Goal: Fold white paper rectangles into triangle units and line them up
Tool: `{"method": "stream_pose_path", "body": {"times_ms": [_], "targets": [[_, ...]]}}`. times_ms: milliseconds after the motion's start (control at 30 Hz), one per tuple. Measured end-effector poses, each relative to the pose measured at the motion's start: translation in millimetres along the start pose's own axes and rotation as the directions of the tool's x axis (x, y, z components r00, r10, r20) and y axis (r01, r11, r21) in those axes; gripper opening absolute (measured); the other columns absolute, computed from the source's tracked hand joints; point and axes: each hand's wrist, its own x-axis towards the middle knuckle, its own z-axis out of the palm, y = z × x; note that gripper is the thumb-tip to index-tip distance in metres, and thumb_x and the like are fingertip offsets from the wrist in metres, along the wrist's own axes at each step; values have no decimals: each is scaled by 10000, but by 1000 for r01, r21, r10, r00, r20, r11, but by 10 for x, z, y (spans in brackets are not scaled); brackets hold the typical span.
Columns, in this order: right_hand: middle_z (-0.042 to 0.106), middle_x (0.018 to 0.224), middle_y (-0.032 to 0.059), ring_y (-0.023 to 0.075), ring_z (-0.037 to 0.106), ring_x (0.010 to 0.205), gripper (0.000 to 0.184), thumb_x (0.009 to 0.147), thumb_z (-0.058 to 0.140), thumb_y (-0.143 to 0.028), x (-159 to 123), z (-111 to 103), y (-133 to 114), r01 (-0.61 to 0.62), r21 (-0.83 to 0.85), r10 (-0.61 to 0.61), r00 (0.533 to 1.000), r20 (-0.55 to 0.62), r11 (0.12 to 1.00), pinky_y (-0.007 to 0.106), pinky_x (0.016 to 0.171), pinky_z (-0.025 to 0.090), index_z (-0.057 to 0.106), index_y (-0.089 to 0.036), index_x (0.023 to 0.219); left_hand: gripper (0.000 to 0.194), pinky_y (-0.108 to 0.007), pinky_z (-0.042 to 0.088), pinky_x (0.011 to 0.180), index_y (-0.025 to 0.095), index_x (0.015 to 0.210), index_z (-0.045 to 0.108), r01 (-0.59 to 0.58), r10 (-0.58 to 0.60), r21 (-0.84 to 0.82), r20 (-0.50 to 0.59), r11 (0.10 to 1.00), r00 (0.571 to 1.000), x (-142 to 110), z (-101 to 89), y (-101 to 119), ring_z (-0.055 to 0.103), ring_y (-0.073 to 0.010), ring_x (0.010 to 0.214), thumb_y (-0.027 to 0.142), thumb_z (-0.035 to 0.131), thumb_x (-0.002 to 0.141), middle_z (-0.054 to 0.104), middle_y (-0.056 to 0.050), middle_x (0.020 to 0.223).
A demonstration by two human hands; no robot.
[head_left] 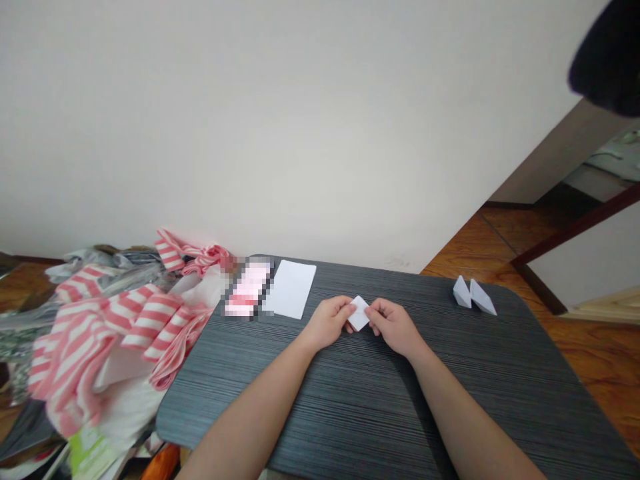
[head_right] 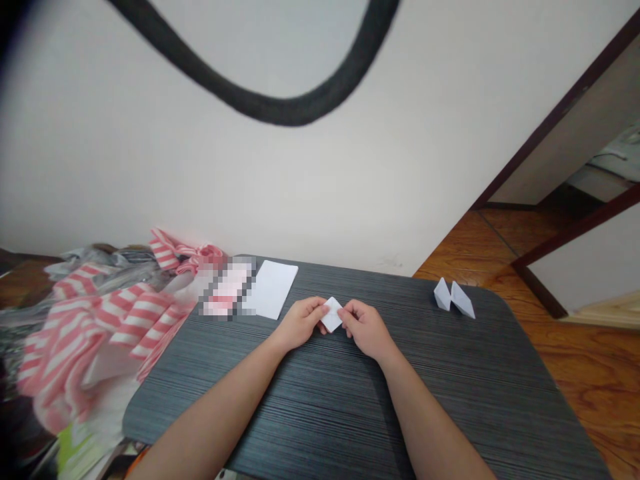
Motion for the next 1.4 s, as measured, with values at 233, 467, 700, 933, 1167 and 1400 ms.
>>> {"method": "stream_pose_path", "body": {"times_ms": [233, 467, 700, 933, 1167, 1400], "targets": [[491, 478, -41, 103, 412, 426, 265, 840, 492, -374, -2, -7, -7, 3, 5, -3, 1000, -16, 1000, 223, 466, 338, 488, -192, 647, 312, -227, 470, 548, 113, 941, 584, 4, -2, -70, 25, 998, 1000, 10, 3, -29, 578, -114, 577, 386, 472, 840, 630, -56, 727], [499, 517, -38, 106, 433, 462, 205, 845, 493, -351, -14, 5, -30, 64, -47, -62, 997, 44, 997, 222, 483, 343, 530, -187, 727, 305, -214, 448, 526, 114, 845, 576, 2, -1, -47, 20, 999, 1000, -3, -4, -28, 568, -105, 552, 397, 463, 843, 621, -44, 696], [548, 534, -27, 111, 474, 500, 230, 841, 498, -329, -11, 3, -19, 79, -126, -72, 995, 65, 989, 221, 525, 362, 521, -184, 664, 305, -218, 455, 531, 119, 867, 580, 2, -1, -9, 17, 1000, 1000, -17, 10, -1, 571, -109, 551, 404, 474, 835, 622, -36, 676], [548, 529, -31, 109, 474, 491, 222, 841, 497, -328, -9, 0, 5, 63, -114, -59, 997, 39, 991, 215, 509, 359, 508, -187, 671, 306, -231, 471, 556, 116, 833, 582, 23, -23, 7, 20, 1000, 1000, -25, 10, 42, 585, -120, 574, 407, 487, 823, 640, -46, 679], [569, 563, -18, 116, 503, 508, 204, 843, 496, -341, 3, 20, 3, 58, -97, -49, 995, 92, 994, 217, 500, 366, 560, -178, 739, 309, -204, 437, 521, 123, 746, 579, 13, -15, 75, 26, 997, 1000, -35, -9, 57, 568, -109, 550, 393, 460, 840, 627, -31, 629], [570, 567, -17, 118, 504, 514, 210, 837, 502, -342, 3, 6, 8, 68, -112, -63, 997, 45, 991, 221, 507, 369, 571, -179, 725, 328, -223, 463, 525, 118, 790, 575, 4, -5, 30, 17, 1000, 1000, -17, -4, 12, 578, -115, 542, 418, 454, 843, 631, -44, 648]]}}
